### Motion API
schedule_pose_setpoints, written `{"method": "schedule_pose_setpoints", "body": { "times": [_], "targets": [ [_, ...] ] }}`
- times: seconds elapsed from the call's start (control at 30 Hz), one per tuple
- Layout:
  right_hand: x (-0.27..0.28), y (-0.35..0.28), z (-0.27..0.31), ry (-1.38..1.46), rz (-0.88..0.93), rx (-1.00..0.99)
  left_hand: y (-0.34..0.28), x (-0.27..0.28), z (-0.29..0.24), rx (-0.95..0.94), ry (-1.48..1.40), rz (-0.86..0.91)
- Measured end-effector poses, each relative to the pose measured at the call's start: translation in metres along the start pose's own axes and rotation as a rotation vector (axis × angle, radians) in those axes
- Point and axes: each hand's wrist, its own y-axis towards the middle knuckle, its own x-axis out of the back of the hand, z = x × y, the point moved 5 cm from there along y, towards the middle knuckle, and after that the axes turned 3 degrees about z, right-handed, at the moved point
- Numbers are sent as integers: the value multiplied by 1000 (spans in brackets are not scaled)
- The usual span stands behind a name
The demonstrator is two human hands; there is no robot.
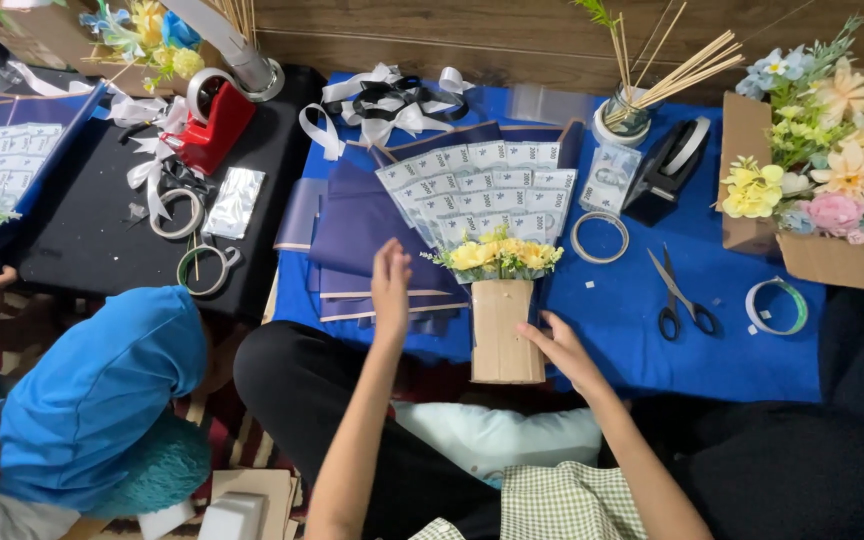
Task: The person wraps a bouquet of yellow flowers and banknotes in brown paper while sitting on the floor. They use tape to secure the wrapping and adjust the arrangement of the flowers and money.
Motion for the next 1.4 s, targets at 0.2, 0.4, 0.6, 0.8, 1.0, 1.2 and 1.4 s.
{"method": "schedule_pose_setpoints", "body": {
  "times": [0.2, 0.4, 0.6, 0.8, 1.0, 1.2, 1.4],
  "targets": [
    [10, -11, 10, 55, 103, -88, 168, 10, 38, 221, 226, -17],
    [1, -47, 64, 76, 184, -159, 280, 14, 134, 373, -4, -12],
    [6, -28, 43, 78, 240, -148, 281, 22, 152, 434, -183, -261],
    [8, -19, 27, 99, 283, -154, 273, 43, 145, 326, -95, -312],
    [9, -4, 3, 104, 291, -138, 273, 45, 150, 331, -118, -357],
    [3, -11, 14, 57, 224, -223, 239, 33, 102, 331, -229, -273],
    [-3, -3, 4, 38, 219, -245, 205, 11, 47, 309, -73, -222]
  ]
}}
